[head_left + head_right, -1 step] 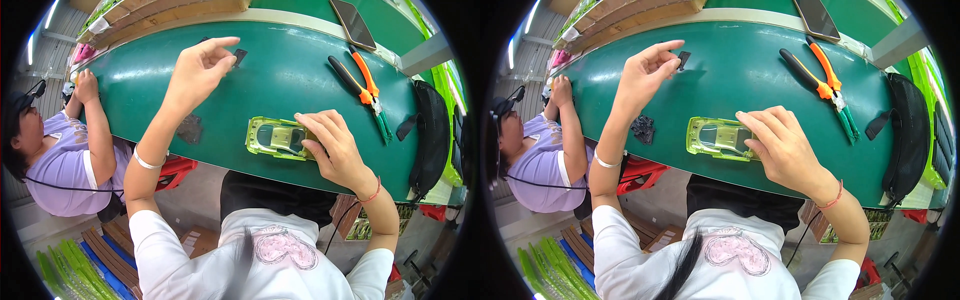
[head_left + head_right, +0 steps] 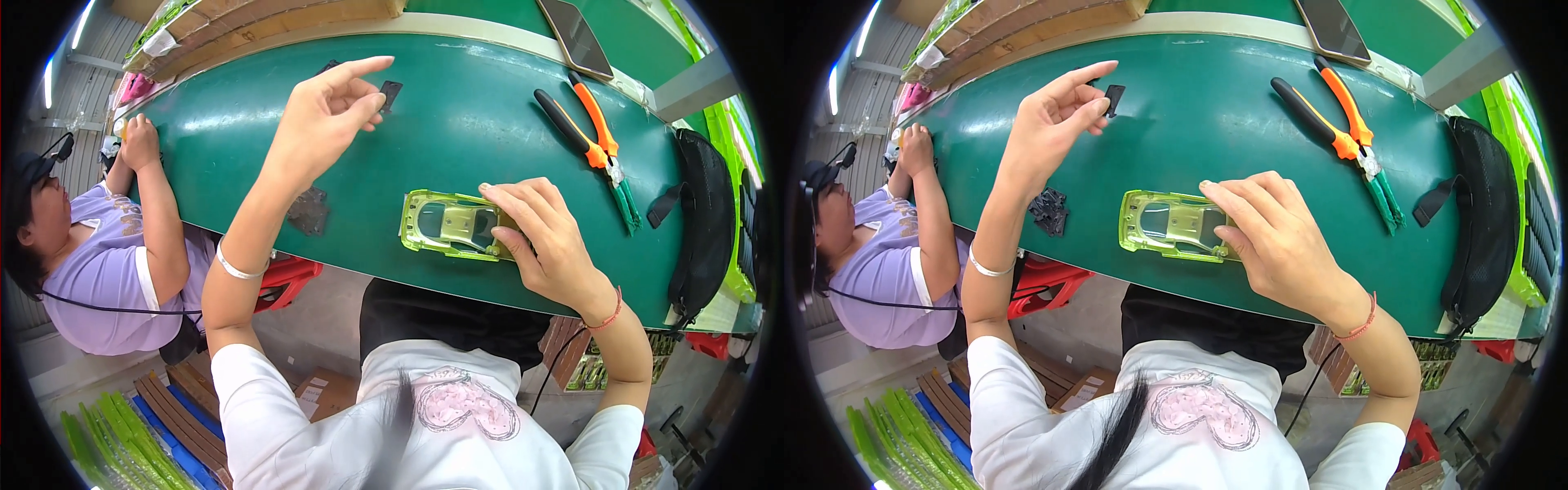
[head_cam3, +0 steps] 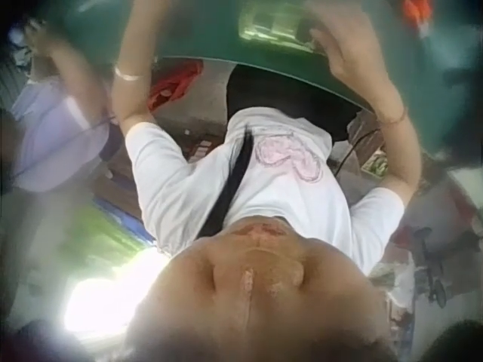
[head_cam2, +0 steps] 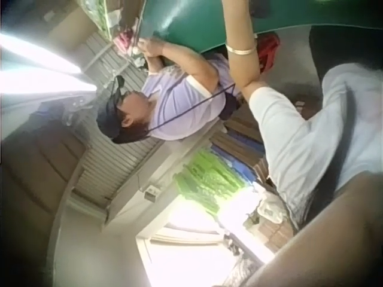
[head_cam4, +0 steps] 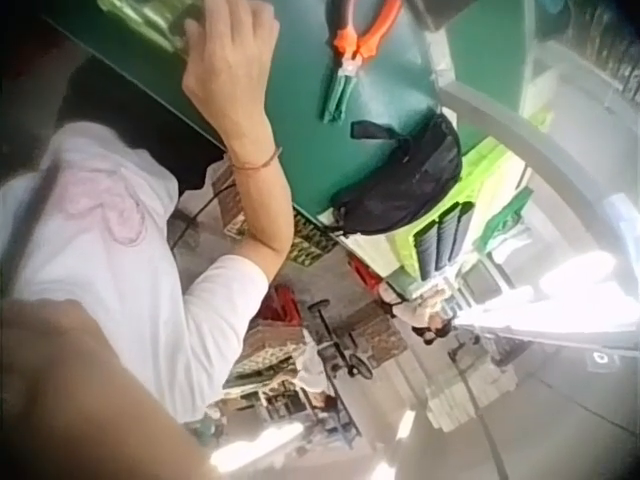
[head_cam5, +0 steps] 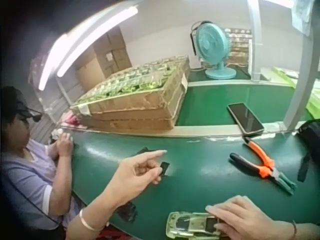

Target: The person assembles a plastic toy car by hand, attaching plastic components to the toy car body.

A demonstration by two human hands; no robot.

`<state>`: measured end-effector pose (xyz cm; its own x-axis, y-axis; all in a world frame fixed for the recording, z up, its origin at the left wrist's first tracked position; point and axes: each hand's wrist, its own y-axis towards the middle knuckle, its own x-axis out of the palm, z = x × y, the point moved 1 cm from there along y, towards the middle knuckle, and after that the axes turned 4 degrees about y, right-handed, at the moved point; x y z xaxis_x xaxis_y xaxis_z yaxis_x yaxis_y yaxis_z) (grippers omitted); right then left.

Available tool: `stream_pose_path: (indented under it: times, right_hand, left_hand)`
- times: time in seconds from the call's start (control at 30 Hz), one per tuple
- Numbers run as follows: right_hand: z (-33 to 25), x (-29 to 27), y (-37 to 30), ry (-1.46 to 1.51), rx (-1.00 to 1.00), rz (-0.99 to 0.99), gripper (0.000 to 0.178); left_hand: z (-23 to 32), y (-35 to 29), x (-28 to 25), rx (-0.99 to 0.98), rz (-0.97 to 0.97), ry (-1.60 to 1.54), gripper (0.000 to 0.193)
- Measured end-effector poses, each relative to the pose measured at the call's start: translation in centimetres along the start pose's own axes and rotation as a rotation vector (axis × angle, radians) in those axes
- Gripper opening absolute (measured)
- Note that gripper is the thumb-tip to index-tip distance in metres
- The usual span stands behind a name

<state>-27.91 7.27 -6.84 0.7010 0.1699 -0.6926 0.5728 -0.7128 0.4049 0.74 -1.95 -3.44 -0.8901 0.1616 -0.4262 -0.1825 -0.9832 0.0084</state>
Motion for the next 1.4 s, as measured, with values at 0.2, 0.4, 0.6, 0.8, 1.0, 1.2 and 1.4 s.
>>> stream_pose_path:
  times: [0.2,0.4,0.6,0.8,1.0,1.2,1.4]
  right_hand:
    - [0.1,0.1,-0.2,-0.001,0.002,0.009,0.059]
    - [0.1,0.3,-0.1,0.001,-0.003,0.023,0.056]
    - [0.5,0.4,-0.2,0.014,0.01,0.058,0.044]
    - [0.7,0.7,0.1,0.104,0.052,0.113,0.029]
    - [1.2,-0.6,-0.1,0.323,0.217,0.121,0.016]
    - [1.1,-1.0,-0.3,0.391,0.389,0.041,0.02]
    - [1.2,-0.3,-0.5,0.438,0.381,0.089,0.017]
  left_hand:
    - [0.6,-2.0,1.3,-0.159,-0.152,-0.251,0.034]
    - [-1.4,-2.3,1.6,0.001,-0.175,0.264,0.024]
    - [-0.9,-2.7,2.0,0.425,-0.031,0.521,0.019]
    - [1.4,-3.8,3.3,0.709,0.286,0.751,0.019]
    - [4.1,-7.4,6.5,0.65,0.07,0.524,0.021]
    - [3.2,-7.8,8.2,0.687,0.071,0.674,0.021]
    - [2.8,-7.2,9.3,0.692,0.15,0.647,0.02]
